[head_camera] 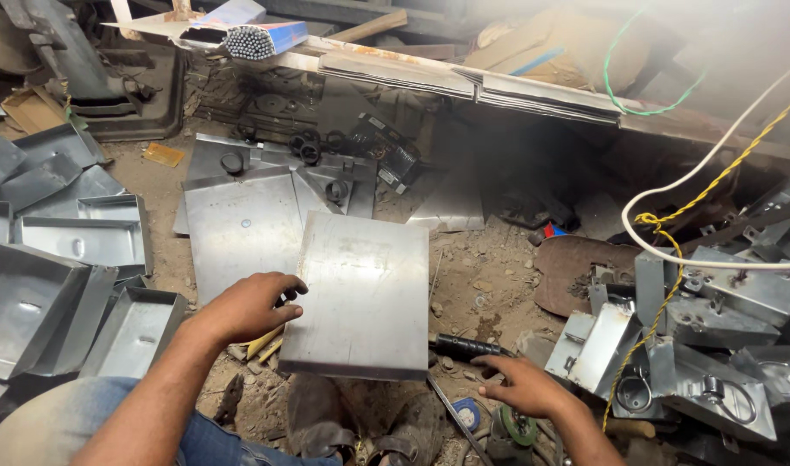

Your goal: The person assembles a metal box by positioning metal sheets, measuring them with a ruler, and joining a metal strap to a sheet using a welding tool.

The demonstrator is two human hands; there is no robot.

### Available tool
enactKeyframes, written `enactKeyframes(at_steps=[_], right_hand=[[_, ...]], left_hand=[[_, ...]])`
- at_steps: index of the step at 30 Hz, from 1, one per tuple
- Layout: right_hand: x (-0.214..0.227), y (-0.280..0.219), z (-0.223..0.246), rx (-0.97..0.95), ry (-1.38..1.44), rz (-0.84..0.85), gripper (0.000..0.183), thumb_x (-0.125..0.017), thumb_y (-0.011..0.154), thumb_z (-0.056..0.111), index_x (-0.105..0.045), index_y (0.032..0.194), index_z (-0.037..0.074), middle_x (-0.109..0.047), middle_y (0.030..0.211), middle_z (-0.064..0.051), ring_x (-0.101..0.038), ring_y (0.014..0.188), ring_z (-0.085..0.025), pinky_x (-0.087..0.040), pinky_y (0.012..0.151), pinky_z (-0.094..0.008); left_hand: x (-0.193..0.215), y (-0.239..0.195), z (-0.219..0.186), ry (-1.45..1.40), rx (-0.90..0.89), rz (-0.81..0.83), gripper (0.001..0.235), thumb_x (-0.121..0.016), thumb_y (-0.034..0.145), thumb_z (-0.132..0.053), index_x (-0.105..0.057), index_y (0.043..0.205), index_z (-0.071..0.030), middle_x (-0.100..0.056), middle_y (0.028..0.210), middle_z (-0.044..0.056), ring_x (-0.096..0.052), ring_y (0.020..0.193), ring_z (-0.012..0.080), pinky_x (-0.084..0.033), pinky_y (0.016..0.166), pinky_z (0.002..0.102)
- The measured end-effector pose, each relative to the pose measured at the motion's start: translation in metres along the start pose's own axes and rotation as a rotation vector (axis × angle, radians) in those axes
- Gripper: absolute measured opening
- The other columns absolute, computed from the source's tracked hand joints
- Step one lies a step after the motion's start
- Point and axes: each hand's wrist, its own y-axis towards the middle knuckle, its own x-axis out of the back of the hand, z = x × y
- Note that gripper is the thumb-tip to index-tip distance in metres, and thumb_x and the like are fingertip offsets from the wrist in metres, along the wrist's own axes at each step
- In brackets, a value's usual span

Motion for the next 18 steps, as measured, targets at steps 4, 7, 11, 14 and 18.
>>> enactKeyframes(at_steps=[4, 7, 11, 14, 18], right_hand=[[-0.007, 0.004, -0.016, 0.066, -0.005, -0.024, 0.062, -0.075, 0.084, 0.038, -0.058, 0.142, 0.023, -0.072, 0.128, -0.008, -0.073, 0.106, -0.023, -0.061, 0.088, -0.037], [-0.011, 0.007, -0.023, 0.196, -0.009, -0.070, 0.062, -0.078, 0.086, 0.037, -0.059, 0.143, 0.020, -0.074, 0.126, -0.011, -0.073, 0.103, -0.023, -0.058, 0.084, -0.035], [-0.004, -0.003, -0.005, -0.018, 0.092, 0.025, 0.064, -0.074, 0.085, 0.037, -0.055, 0.145, 0.022, -0.071, 0.127, -0.011, -0.076, 0.083, -0.024, -0.062, 0.064, -0.035], [-0.002, -0.008, 0.005, -0.044, 0.084, 0.029, 0.065, -0.074, 0.086, 0.037, -0.055, 0.146, 0.021, -0.072, 0.125, -0.014, -0.075, 0.078, -0.026, -0.061, 0.064, -0.036], [-0.008, -0.002, -0.006, 0.080, -0.022, -0.029, 0.065, -0.076, 0.087, 0.040, -0.056, 0.145, 0.020, -0.068, 0.130, -0.017, -0.072, 0.099, -0.027, -0.060, 0.081, -0.039]], left_hand=[[0.002, 0.002, -0.006, 0.007, -0.013, -0.008, 0.039, -0.069, 0.089, -0.032, -0.068, 0.125, -0.016, -0.073, 0.120, 0.008, -0.069, 0.112, 0.0257, -0.054, 0.099, 0.040], [0.004, -0.003, -0.009, 0.011, 0.002, -0.009, 0.039, -0.068, 0.090, -0.032, -0.068, 0.125, -0.016, -0.072, 0.121, 0.008, -0.070, 0.112, 0.0247, -0.054, 0.098, 0.040], [0.004, -0.005, -0.010, -0.003, 0.024, -0.007, 0.039, -0.068, 0.090, -0.032, -0.067, 0.126, -0.015, -0.073, 0.121, 0.008, -0.071, 0.111, 0.0236, -0.055, 0.098, 0.039], [0.004, -0.006, -0.009, 0.002, 0.029, -0.011, 0.042, -0.069, 0.090, -0.032, -0.068, 0.128, -0.015, -0.074, 0.121, 0.009, -0.072, 0.110, 0.0241, -0.056, 0.097, 0.039], [0.005, -0.007, -0.009, 0.009, 0.051, -0.008, 0.045, -0.070, 0.090, -0.032, -0.066, 0.131, -0.015, -0.074, 0.120, 0.009, -0.073, 0.109, 0.0246, -0.056, 0.098, 0.039]])
